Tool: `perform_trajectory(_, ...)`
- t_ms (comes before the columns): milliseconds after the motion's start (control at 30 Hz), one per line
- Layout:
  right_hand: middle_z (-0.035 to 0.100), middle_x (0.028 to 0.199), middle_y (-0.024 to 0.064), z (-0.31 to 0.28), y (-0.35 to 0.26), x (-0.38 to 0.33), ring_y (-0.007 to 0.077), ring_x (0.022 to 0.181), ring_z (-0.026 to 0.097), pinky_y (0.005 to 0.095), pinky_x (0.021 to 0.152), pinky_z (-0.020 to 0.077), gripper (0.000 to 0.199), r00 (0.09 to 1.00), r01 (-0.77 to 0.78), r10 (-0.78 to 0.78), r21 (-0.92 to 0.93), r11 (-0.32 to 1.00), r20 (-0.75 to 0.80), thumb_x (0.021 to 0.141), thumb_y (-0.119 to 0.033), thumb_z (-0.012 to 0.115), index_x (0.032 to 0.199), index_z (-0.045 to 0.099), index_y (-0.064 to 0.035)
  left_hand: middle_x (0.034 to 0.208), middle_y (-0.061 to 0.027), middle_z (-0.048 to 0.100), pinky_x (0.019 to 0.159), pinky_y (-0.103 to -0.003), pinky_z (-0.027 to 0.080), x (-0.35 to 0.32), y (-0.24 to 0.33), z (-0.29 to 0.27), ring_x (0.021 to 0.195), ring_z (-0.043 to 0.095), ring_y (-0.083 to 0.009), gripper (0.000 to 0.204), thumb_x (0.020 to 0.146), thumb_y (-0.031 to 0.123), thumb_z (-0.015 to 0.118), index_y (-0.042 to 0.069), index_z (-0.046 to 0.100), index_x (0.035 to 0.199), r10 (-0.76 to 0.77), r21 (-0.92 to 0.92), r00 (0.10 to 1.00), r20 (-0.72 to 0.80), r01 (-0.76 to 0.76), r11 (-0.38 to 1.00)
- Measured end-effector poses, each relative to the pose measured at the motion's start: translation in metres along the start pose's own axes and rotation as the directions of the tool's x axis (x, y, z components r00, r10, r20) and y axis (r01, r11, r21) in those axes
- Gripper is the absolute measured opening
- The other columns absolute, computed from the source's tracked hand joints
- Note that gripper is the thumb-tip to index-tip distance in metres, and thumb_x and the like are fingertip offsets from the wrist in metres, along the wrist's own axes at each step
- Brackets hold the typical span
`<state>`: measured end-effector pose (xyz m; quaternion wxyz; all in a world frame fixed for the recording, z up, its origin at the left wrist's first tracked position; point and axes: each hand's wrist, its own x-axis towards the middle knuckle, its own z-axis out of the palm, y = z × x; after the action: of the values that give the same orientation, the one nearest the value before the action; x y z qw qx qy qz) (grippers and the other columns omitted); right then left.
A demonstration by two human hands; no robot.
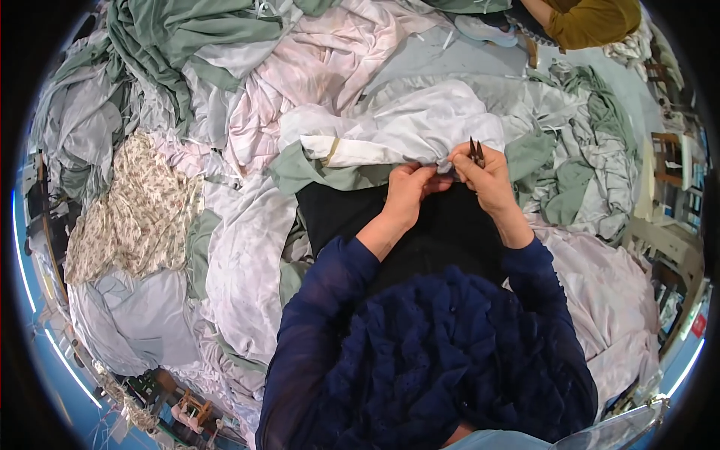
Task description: Inspecting textile items for quality, cleaning loose threads with a tool, and folding them.
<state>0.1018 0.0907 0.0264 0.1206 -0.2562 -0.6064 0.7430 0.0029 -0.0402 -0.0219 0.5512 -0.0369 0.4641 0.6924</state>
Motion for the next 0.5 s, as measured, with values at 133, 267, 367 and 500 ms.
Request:
perform_trajectory(133, 0.047, 0.06, -0.0074, 0.005, 0.0, -0.003, -0.0001, 0.047, 0.034, 0.0176, 0.042, 0.0229, 0.011, 0.994, -0.085, 0.088, 0.04, 0.996, -0.061, 0.092, -0.013, 0.065, 0.093, 0.066, -0.0026, 0.099, -0.0108, 0.067, 0.064, -0.03, 0.056, -0.008, 0.02, 0.008, 0.079, 0.069, -0.0213, 0.044, 0.094, 0.038, 0.059, -0.003, 0.059, 0.109, -0.035, -0.1, 0.996, 0.078, 0.043, 0.994)
perform_trajectory(267, 0.048, 0.061, -0.0083, 0.005, -0.006, -0.01, -0.0004, 0.049, 0.035, 0.0175, 0.044, 0.0254, 0.009, 0.994, -0.087, 0.083, -0.044, 0.995, -0.075, 0.092, -0.011, 0.063, 0.091, 0.067, -0.0022, 0.099, -0.013, 0.067, 0.06, -0.031, 0.054, -0.006, 0.029, -0.004, 0.079, 0.069, -0.0226, 0.054, 0.098, 0.047, 0.044, -0.003, 0.058, 0.112, -0.113, -0.091, 0.991, -0.066, 0.107, 0.99)
perform_trajectory(367, 0.052, 0.064, -0.0084, 0.006, -0.001, -0.011, 0.0, 0.054, 0.04, 0.0182, 0.049, 0.0302, 0.01, 0.996, -0.017, 0.004, -0.151, 0.988, -0.085, 0.092, -0.01, 0.063, 0.089, 0.066, -0.0013, 0.094, -0.0145, 0.067, 0.053, -0.029, 0.051, 0.001, 0.021, -0.012, 0.069, 0.068, -0.0224, 0.054, 0.099, 0.046, 0.044, -0.005, 0.056, 0.113, -0.08, 0.009, 0.981, -0.174, 0.083, 0.997)
perform_trajectory(500, 0.055, 0.068, -0.0078, 0.003, 0.006, -0.012, 0.0012, 0.062, 0.045, 0.0195, 0.057, 0.0347, 0.012, 0.998, 0.001, -0.016, -0.233, 0.973, -0.065, 0.091, -0.011, 0.063, 0.086, 0.065, 0.0001, 0.082, -0.0146, 0.067, 0.046, -0.027, 0.048, 0.001, 0.02, -0.008, 0.058, 0.066, -0.0216, 0.045, 0.101, 0.037, 0.045, -0.006, 0.057, 0.103, 0.189, 0.132, 0.947, -0.259, -0.159, 0.978)
